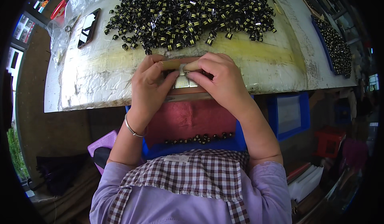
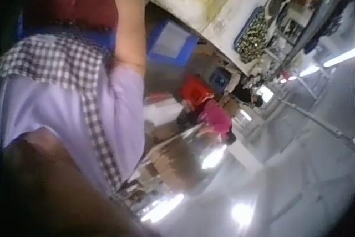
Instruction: Picking small electronic components from a pile and placing them into a sorting tray.
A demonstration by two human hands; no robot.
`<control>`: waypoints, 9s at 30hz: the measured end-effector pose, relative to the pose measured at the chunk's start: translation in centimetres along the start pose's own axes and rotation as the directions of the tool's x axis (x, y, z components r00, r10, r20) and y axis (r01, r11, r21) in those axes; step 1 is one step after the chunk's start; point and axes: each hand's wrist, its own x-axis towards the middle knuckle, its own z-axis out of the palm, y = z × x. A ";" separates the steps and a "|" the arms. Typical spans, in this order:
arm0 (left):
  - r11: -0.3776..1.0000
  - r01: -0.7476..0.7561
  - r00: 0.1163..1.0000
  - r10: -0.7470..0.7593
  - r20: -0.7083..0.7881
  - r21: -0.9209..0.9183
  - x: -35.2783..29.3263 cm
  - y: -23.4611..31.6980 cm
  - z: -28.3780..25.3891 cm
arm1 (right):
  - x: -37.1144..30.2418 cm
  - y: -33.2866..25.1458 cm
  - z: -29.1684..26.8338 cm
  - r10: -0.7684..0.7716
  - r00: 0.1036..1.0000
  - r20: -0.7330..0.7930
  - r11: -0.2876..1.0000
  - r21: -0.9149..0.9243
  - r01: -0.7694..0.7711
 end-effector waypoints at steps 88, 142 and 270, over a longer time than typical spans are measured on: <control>0.955 -0.218 0.975 0.221 0.005 0.203 -0.2 1.8 1.8 | -1.0 1.5 1.6 -0.053 0.968 -0.244 0.995 -0.100 0.029; 0.969 -0.241 0.969 0.237 0.072 0.059 0.1 -0.1 1.3 | 2.6 1.1 1.5 0.062 0.957 -0.285 0.949 -0.279 -0.145; 0.909 -0.204 0.969 0.240 -0.056 0.364 1.2 -1.0 0.0 | -0.8 -0.2 -0.7 -0.006 0.999 0.041 0.987 0.159 -0.001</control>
